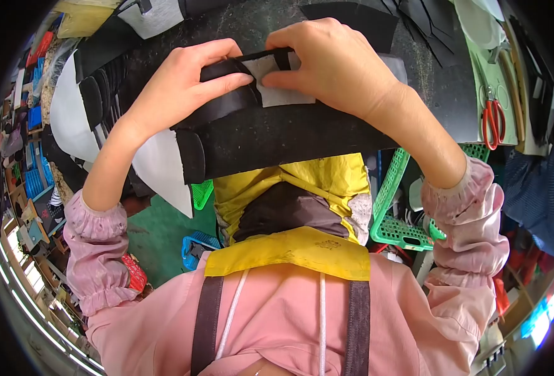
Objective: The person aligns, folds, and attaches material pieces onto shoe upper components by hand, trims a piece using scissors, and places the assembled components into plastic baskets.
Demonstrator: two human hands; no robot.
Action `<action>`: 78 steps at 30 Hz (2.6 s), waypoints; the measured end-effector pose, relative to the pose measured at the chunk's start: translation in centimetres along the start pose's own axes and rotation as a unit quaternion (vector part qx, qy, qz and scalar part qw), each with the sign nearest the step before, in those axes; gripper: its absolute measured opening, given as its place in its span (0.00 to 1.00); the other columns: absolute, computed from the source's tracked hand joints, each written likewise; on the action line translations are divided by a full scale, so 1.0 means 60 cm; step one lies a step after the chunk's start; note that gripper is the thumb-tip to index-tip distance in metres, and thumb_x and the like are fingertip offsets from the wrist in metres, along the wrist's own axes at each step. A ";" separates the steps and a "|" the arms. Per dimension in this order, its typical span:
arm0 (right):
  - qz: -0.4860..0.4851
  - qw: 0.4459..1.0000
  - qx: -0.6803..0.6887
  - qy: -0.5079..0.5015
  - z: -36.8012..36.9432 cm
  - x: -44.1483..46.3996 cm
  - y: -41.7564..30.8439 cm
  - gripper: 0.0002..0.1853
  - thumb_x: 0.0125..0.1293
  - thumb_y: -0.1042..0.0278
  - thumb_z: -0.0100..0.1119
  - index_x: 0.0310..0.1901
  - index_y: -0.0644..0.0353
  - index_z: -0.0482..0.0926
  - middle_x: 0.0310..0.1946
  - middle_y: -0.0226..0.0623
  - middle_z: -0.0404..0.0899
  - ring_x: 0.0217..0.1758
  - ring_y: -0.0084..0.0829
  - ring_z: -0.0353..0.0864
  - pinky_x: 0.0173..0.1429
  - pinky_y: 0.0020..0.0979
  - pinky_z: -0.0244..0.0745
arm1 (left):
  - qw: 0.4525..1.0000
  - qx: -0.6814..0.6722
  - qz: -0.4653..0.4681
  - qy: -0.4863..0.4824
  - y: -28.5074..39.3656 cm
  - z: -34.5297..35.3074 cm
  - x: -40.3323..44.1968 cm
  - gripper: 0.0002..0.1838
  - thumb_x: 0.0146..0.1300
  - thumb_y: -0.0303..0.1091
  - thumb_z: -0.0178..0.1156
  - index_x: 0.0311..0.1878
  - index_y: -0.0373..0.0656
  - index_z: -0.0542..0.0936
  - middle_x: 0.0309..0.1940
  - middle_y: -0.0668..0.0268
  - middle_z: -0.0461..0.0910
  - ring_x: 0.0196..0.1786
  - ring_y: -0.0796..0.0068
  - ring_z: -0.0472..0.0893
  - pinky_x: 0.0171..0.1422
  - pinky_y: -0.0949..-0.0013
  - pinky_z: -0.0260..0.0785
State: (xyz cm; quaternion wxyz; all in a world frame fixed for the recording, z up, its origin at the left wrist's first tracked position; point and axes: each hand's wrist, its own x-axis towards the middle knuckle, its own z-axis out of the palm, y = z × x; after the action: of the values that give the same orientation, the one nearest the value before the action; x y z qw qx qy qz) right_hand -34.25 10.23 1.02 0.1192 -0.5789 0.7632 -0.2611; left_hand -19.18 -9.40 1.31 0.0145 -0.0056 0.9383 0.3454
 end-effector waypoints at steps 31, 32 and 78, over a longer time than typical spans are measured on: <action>0.060 0.980 0.145 -0.123 -0.039 -0.003 0.013 0.20 0.64 0.60 0.70 0.52 0.66 0.86 0.42 0.51 0.88 0.45 0.46 0.89 0.52 0.36 0.82 | 0.999 0.018 -0.017 -0.022 0.037 -0.010 0.024 0.21 0.68 0.42 0.67 0.50 0.30 0.85 0.39 0.50 0.88 0.37 0.67 0.84 0.50 0.69 0.76; 0.035 0.983 0.141 -0.112 -0.034 -0.001 0.019 0.23 0.61 0.57 0.73 0.51 0.68 0.86 0.41 0.50 0.88 0.43 0.42 0.90 0.52 0.35 0.82 | 1.000 0.007 -0.018 -0.015 0.033 -0.011 0.026 0.21 0.68 0.42 0.67 0.51 0.31 0.86 0.39 0.55 0.89 0.40 0.72 0.85 0.53 0.71 0.76; -0.002 0.814 0.538 -0.221 -0.103 -0.035 -0.026 0.09 0.69 0.73 0.72 0.46 0.68 0.86 0.36 0.25 0.84 0.42 0.14 0.79 0.50 0.22 0.76 | 0.846 -0.488 -0.032 -0.212 0.085 -0.065 0.006 0.10 0.66 0.23 0.71 0.48 0.31 0.87 0.38 0.69 0.88 0.40 0.86 0.82 0.47 0.78 0.76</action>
State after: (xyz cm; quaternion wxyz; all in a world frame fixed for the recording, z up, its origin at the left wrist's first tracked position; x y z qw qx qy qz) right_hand -35.30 13.50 6.78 0.5764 -0.4658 0.4532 -0.4954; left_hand -19.72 -8.03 7.56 0.2197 0.0314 0.6222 0.7507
